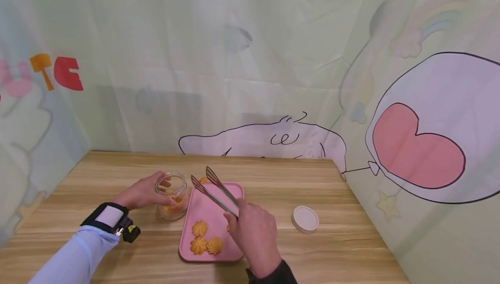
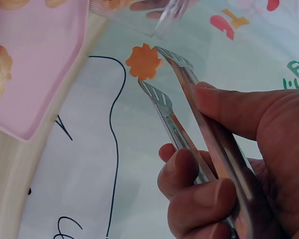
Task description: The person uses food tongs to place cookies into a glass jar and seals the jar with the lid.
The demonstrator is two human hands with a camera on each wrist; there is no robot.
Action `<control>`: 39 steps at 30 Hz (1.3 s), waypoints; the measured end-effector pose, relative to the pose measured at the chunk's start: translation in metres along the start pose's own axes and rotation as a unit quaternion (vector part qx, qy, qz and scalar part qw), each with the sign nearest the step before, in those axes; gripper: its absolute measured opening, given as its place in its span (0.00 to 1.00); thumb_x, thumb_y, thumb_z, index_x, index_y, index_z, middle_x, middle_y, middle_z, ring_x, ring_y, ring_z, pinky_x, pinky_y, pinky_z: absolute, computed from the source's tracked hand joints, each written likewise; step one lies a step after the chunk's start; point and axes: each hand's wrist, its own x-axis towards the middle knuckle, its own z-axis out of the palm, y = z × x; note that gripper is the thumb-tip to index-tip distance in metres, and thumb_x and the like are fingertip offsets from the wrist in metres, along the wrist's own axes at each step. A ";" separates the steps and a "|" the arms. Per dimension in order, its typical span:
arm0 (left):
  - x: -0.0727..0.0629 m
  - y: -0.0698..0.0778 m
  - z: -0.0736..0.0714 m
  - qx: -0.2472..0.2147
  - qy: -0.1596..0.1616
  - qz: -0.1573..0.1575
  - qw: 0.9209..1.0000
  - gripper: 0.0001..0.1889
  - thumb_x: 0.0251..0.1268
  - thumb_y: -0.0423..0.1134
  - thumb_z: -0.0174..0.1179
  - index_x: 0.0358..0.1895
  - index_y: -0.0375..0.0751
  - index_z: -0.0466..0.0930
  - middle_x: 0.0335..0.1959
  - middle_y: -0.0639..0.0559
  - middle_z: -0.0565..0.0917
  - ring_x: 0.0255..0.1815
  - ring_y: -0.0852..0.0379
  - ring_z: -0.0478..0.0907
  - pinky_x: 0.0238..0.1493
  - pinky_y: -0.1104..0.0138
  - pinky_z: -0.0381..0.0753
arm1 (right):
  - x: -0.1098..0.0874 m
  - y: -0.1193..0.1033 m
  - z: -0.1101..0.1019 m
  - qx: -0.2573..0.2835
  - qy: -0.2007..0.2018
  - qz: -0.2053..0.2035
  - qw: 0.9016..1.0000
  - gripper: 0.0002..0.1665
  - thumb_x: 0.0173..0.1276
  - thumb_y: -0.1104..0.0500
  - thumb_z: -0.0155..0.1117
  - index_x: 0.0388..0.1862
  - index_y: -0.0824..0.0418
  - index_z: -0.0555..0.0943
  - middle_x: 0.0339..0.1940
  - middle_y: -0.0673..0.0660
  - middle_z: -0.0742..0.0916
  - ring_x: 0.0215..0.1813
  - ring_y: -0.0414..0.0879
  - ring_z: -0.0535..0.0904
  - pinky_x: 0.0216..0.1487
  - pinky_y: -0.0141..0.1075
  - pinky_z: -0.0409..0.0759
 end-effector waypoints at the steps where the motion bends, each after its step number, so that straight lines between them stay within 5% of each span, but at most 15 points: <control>1: 0.000 0.000 0.000 0.002 0.000 0.001 1.000 0.50 0.54 0.50 0.83 0.72 0.28 0.64 0.67 0.28 0.78 0.66 0.30 0.76 0.65 0.37 0.76 | 0.001 -0.001 -0.001 0.001 0.000 -0.001 1.000 0.21 0.65 0.48 0.81 0.50 0.59 0.89 0.28 0.52 0.88 0.26 0.45 0.81 0.23 0.41 0.76; 11: -0.002 -0.002 0.003 0.005 0.000 -0.001 1.000 0.49 0.54 0.50 0.83 0.73 0.29 0.65 0.67 0.28 0.78 0.66 0.30 0.76 0.65 0.36 0.75 | 0.010 -0.017 -0.010 0.000 -0.002 -0.013 1.000 0.19 0.67 0.46 0.79 0.45 0.59 0.87 0.17 0.45 0.74 0.19 0.40 0.68 0.18 0.36 0.66; 19: -0.004 0.000 0.004 0.000 -0.003 0.003 1.000 0.49 0.55 0.49 0.82 0.73 0.28 0.64 0.67 0.28 0.77 0.66 0.29 0.76 0.66 0.35 0.75 | 0.017 -0.036 -0.014 -0.017 0.030 -0.065 0.997 0.24 0.66 0.45 0.79 0.55 0.57 0.89 0.19 0.46 0.81 0.19 0.40 0.71 0.18 0.34 0.66; 31: 0.000 -0.002 0.005 0.000 0.005 0.003 1.000 0.48 0.53 0.50 0.83 0.72 0.34 0.67 0.66 0.31 0.78 0.67 0.29 0.74 0.67 0.34 0.73 | 0.019 -0.043 -0.010 -0.006 -0.014 -0.061 0.998 0.24 0.67 0.45 0.78 0.53 0.59 0.89 0.23 0.48 0.85 0.20 0.40 0.74 0.17 0.34 0.68; 39: -0.001 -0.003 0.002 0.016 0.012 0.014 1.000 0.49 0.53 0.51 0.83 0.71 0.29 0.66 0.64 0.30 0.79 0.64 0.34 0.77 0.65 0.37 0.76 | 0.018 -0.037 -0.011 -0.008 0.004 -0.065 0.998 0.22 0.68 0.45 0.78 0.50 0.59 0.89 0.21 0.47 0.82 0.20 0.39 0.71 0.18 0.33 0.66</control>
